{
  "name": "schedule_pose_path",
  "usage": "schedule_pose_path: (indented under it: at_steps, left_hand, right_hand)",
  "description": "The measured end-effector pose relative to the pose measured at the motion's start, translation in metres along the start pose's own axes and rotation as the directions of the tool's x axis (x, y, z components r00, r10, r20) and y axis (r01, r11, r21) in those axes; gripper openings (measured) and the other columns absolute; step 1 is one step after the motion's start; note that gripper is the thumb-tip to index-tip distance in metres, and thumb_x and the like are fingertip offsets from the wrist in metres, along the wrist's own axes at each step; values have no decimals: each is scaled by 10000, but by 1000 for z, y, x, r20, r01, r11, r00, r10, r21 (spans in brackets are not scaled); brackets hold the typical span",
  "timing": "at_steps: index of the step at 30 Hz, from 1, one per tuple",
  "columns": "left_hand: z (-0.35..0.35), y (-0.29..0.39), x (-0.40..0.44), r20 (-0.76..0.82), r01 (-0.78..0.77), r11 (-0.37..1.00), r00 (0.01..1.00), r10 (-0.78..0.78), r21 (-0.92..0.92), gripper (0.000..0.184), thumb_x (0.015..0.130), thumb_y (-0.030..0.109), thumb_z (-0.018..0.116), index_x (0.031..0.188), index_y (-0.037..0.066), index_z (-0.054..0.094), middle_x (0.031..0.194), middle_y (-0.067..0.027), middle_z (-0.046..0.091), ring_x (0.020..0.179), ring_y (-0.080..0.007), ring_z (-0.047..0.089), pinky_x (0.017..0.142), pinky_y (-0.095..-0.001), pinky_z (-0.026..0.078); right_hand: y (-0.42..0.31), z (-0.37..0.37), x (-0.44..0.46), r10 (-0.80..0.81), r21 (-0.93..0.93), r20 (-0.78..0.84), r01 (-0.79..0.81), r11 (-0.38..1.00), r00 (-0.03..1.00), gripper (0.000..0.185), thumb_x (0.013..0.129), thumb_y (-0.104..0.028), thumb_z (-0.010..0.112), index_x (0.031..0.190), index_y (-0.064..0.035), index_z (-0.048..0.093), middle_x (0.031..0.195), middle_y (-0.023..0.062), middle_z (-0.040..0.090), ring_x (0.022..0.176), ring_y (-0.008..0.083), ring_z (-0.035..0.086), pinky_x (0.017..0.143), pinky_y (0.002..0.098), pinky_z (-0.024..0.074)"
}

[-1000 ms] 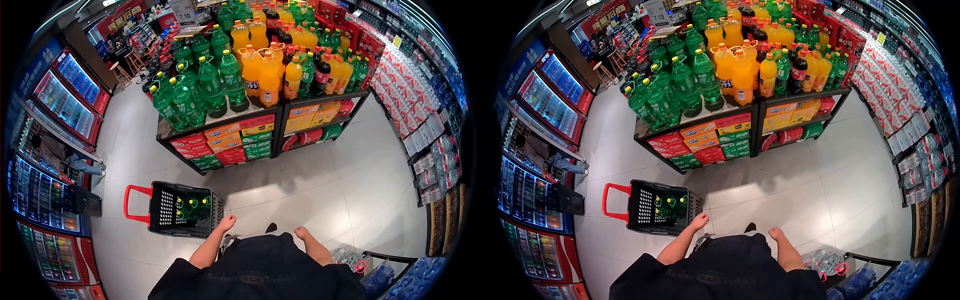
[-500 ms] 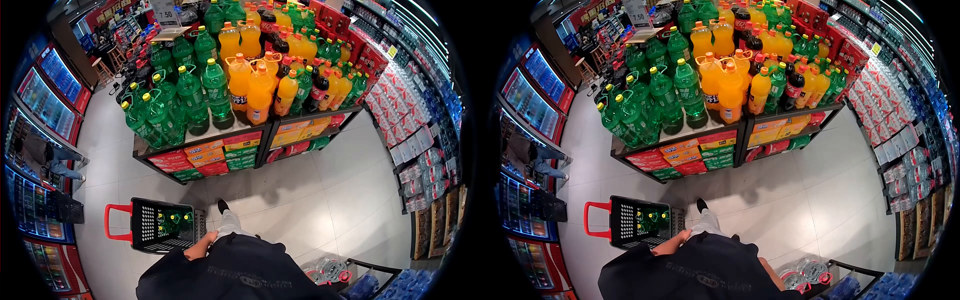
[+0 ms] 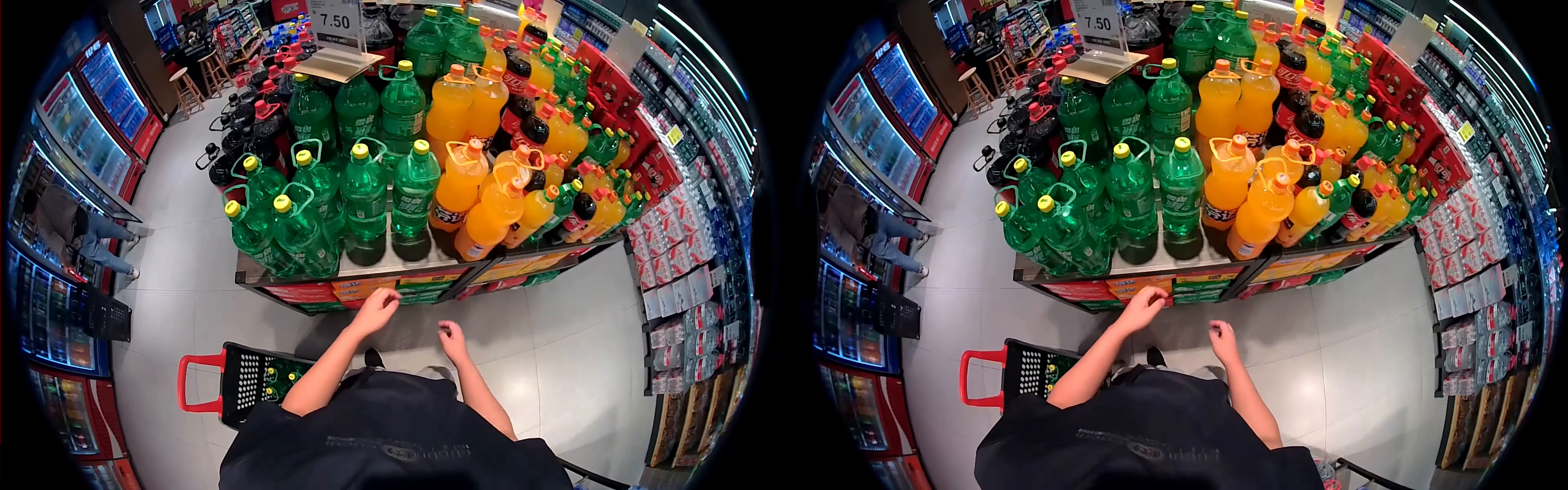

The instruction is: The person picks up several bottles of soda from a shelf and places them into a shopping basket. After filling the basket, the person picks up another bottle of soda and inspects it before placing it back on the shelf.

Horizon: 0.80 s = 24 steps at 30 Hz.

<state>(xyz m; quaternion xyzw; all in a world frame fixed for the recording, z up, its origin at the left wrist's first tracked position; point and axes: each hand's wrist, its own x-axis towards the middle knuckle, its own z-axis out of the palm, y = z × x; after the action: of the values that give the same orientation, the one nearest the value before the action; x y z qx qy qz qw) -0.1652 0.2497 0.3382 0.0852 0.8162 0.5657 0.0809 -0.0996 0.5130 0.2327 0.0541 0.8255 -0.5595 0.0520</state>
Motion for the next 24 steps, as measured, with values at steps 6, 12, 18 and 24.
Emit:
schedule_pose_path:
  at_steps: [6, 12, 18, 24]
  left_hand:
    - [-54, 166, 97, -190, -506, 787, 785, 590, 354, 232, 791, 85, 593, 1012, 23, 565, 1057, -125, 550, 1029, -312, 524, 872, -385, 429]
    - [-55, 190, 158, -148, -210, 531, 820, 553, 821, 399, 701, 133, 635, 1086, 64, 557, 1108, -79, 526, 1128, -255, 467, 881, -391, 379]
    - [-48, 188, 156, -301, 13, 436, 744, 597, 900, 330, 683, 207, 635, 973, 55, 585, 999, -63, 519, 1093, -265, 419, 890, -393, 301]
    - [-50, 207, 138, -286, 129, 505, 925, 248, 853, 186, 677, 179, 643, 838, 92, 609, 867, -31, 532, 850, -232, 467, 709, -365, 374]
  right_hand:
    - [-203, -13, 104, -465, 76, 14, 463, 883, 885, 370, 802, -54, 600, 1165, -33, 529, 1167, 131, 498, 1029, 230, 539, 869, 316, 448]
    - [-309, -45, 162, -712, -245, -8, 689, 682, 702, 496, 754, -13, 570, 1240, -6, 471, 1314, 195, 413, 1211, 375, 400, 1033, 440, 324]
    - [-346, -56, 188, -664, -463, 319, 723, 513, 676, 562, 737, -7, 607, 1280, -43, 464, 1315, 114, 450, 1023, 340, 517, 869, 423, 439]
    - [-358, -68, 196, -655, -416, 529, 838, 354, 539, 505, 691, -17, 636, 1180, -11, 506, 1228, 125, 495, 940, 335, 536, 779, 415, 469]
